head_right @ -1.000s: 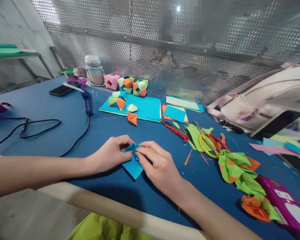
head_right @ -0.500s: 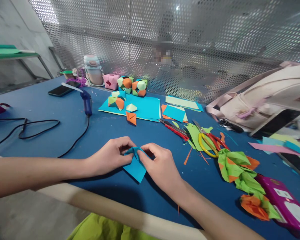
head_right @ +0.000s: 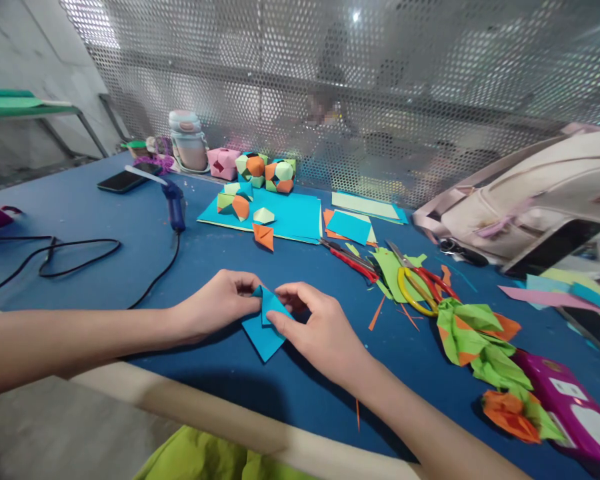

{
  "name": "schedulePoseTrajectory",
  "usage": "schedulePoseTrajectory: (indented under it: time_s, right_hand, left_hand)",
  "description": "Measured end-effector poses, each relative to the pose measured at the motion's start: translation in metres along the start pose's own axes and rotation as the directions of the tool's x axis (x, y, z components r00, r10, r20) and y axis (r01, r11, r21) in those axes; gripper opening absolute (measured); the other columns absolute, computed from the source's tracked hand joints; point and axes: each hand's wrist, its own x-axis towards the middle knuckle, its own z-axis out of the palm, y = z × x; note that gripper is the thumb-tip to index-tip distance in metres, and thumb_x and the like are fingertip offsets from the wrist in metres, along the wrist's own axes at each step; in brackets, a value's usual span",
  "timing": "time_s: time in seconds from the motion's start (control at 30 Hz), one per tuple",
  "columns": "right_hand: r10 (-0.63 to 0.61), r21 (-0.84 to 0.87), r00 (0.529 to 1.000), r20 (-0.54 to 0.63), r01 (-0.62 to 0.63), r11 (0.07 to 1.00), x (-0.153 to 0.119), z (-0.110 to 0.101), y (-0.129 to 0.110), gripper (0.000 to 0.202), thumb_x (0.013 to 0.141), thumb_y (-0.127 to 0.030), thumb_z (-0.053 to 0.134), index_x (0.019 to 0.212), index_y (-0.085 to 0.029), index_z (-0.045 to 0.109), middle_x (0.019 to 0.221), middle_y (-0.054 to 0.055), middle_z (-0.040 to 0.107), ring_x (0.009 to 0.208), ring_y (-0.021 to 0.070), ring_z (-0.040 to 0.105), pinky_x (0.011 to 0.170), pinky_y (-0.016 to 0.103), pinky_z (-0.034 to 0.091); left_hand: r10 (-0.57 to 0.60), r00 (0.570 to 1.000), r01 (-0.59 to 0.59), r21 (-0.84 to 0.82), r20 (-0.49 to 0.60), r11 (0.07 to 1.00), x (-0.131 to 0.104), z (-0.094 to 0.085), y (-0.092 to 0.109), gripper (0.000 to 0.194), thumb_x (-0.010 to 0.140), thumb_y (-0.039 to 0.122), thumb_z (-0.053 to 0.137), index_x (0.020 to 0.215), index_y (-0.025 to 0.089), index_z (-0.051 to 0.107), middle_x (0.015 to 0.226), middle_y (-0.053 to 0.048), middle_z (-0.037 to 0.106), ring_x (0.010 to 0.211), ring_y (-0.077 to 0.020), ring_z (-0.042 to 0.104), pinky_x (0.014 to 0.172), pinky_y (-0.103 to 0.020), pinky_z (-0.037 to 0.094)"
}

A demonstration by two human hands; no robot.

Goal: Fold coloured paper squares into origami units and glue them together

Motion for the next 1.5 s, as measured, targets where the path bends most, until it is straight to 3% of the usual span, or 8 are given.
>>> schedulePoseTrajectory:
  time_s: [0.27,0.43,0.53,0.83,0.97,1.17,1.33,1.5]
  right_hand:
    - [-0.166,-0.125,0.986,-0.02,0.162,0.979,-0.006,0.003,0.003,0.037,0.072,-0.03,0.068,0.104,-0.02,0.052,0.091,0.004,0.064,0.08,0.0173,0.061,0.07,0.031,0.051]
    - [-0.359,-0.247,0.92,-0.159,0.315,0.916,-0.005,0.005,0.007,0.004,0.083,-0.018,0.056,0.084,-0.02,0.053,0.076,0.002,0.06,0.07,0.0149,0.058,0.066,0.028,0.047]
    - [-0.399,-0.268,0.898,-0.188,0.344,0.9,-0.003,0.004,0.009,0.01,0.085,-0.013,0.051,0.077,-0.02,0.052,0.071,0.002,0.057,0.067,0.014,0.056,0.063,0.027,0.045]
    - [-0.5,-0.241,0.857,-0.127,0.462,0.853,-0.004,0.004,0.011,0.021,0.085,-0.007,0.044,0.092,-0.02,0.059,0.085,0.006,0.059,0.076,0.0143,0.059,0.066,0.026,0.049]
    - [-0.519,-0.234,0.85,-0.089,0.489,0.841,-0.004,0.002,0.006,0.026,0.085,-0.011,0.044,0.101,-0.018,0.062,0.089,0.008,0.058,0.079,0.0153,0.059,0.068,0.028,0.05]
    - [-0.35,-0.135,0.932,-0.094,0.336,0.932,-0.004,0.002,0.002,0.024,0.087,-0.018,0.046,0.097,-0.021,0.067,0.081,0.004,0.054,0.073,0.0145,0.056,0.063,0.028,0.05]
    - [-0.171,-0.079,0.972,-0.159,0.16,0.984,-0.002,0.006,0.003,0.019,0.079,-0.018,0.055,0.096,-0.02,0.062,0.08,0.003,0.059,0.07,0.014,0.057,0.063,0.026,0.049]
    - [0.027,-0.01,0.998,-0.064,-0.028,1.0,0.0,0.004,-0.001,0.011,0.077,-0.021,0.054,0.081,-0.018,0.064,0.072,0.001,0.064,0.064,0.0134,0.057,0.059,0.025,0.047]
  left_hand:
    - [0.067,0.997,-0.066,0.033,-0.023,0.997,0.0,-0.001,0.002,0.01,0.064,0.016,0.056,0.069,0.011,0.063,0.059,0.005,0.052,0.055,-0.0069,0.041,0.051,-0.018,0.034]
    - [0.101,0.995,-0.101,0.034,0.014,0.994,-0.001,0.002,-0.001,0.015,0.063,0.011,0.052,0.073,0.012,0.063,0.061,0.005,0.054,0.056,-0.0065,0.042,0.052,-0.017,0.035]
    - [0.093,0.995,-0.093,-0.001,0.027,0.996,-0.002,0.003,-0.001,0.012,0.063,0.012,0.052,0.071,0.013,0.061,0.061,0.005,0.055,0.056,-0.0071,0.044,0.052,-0.018,0.037]
    - [0.108,0.994,-0.108,0.057,0.011,0.993,-0.001,0.001,-0.004,0.019,0.063,0.012,0.051,0.077,0.013,0.065,0.061,0.005,0.052,0.057,-0.0074,0.042,0.052,-0.018,0.035]
    - [0.073,0.997,-0.073,0.013,0.006,0.997,-0.001,0.001,-0.002,0.016,0.063,0.014,0.052,0.074,0.012,0.063,0.06,0.005,0.051,0.056,-0.0071,0.041,0.051,-0.018,0.033]
    - [0.101,0.995,-0.1,0.017,-0.019,0.995,-0.001,0.0,0.0,0.016,0.062,0.014,0.052,0.073,0.012,0.064,0.06,0.006,0.051,0.055,-0.0064,0.039,0.051,-0.017,0.033]
    - [0.135,0.991,-0.135,0.026,0.003,0.991,0.0,0.0,-0.002,0.016,0.064,0.014,0.052,0.076,0.013,0.064,0.063,0.004,0.056,0.057,-0.0072,0.044,0.053,-0.018,0.036]
    - [0.2,0.98,-0.2,0.123,0.012,0.972,-0.002,0.0,-0.003,0.021,0.066,0.012,0.051,0.08,0.014,0.066,0.067,0.003,0.06,0.062,-0.0084,0.048,0.056,-0.018,0.039]
